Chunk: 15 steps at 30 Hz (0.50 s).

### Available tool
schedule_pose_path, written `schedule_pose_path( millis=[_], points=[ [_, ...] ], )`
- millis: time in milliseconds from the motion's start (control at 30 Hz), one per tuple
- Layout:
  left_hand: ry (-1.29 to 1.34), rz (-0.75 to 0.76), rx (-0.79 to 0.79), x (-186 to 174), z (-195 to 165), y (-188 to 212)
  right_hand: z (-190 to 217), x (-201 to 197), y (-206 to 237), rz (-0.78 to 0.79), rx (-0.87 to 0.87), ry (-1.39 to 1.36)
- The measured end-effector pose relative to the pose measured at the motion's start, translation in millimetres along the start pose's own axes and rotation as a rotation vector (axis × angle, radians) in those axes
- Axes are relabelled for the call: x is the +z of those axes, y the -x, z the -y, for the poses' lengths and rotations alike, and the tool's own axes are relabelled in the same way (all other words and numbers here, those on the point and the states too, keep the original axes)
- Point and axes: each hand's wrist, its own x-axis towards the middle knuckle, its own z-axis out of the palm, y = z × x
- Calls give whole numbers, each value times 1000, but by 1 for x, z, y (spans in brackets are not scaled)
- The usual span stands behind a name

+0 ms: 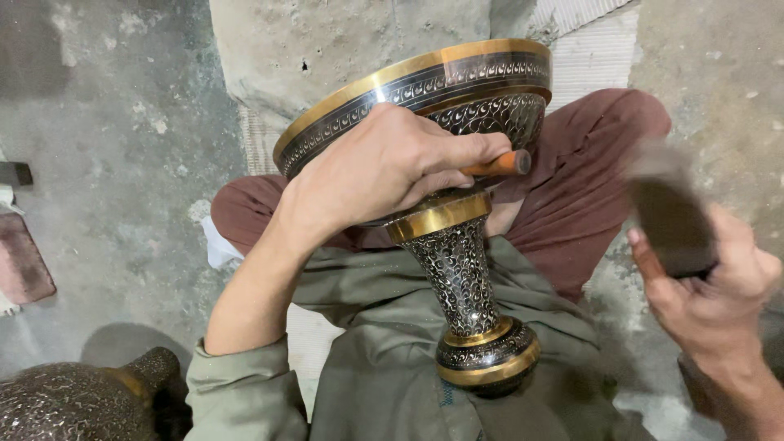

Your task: The person sits cross-legged on the floor with an ornate brass bowl on their lap. They hold a punch against the bowl's decorated surface and repeatedly strike it with a mallet, repositioning the punch around the rim and body to work the pattern.

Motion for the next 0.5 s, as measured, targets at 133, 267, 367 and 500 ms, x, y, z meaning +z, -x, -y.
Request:
schedule_pose_path(
  millis=[133, 267, 367, 500],
  points=[
    [6, 96, -53, -4, -2, -8, -16, 21, 23, -68, -49, 16],
    [-65, 201, -86, -8, -3, -18, -27, 44, 38, -57, 200, -145],
    [-30, 251, -53, -12, -1, -21, -28, 53, 43, -115, 24, -37],
    [42, 213, -25, -11, 2, -17, -18, 53, 40, -121, 75, -137]
  ],
)
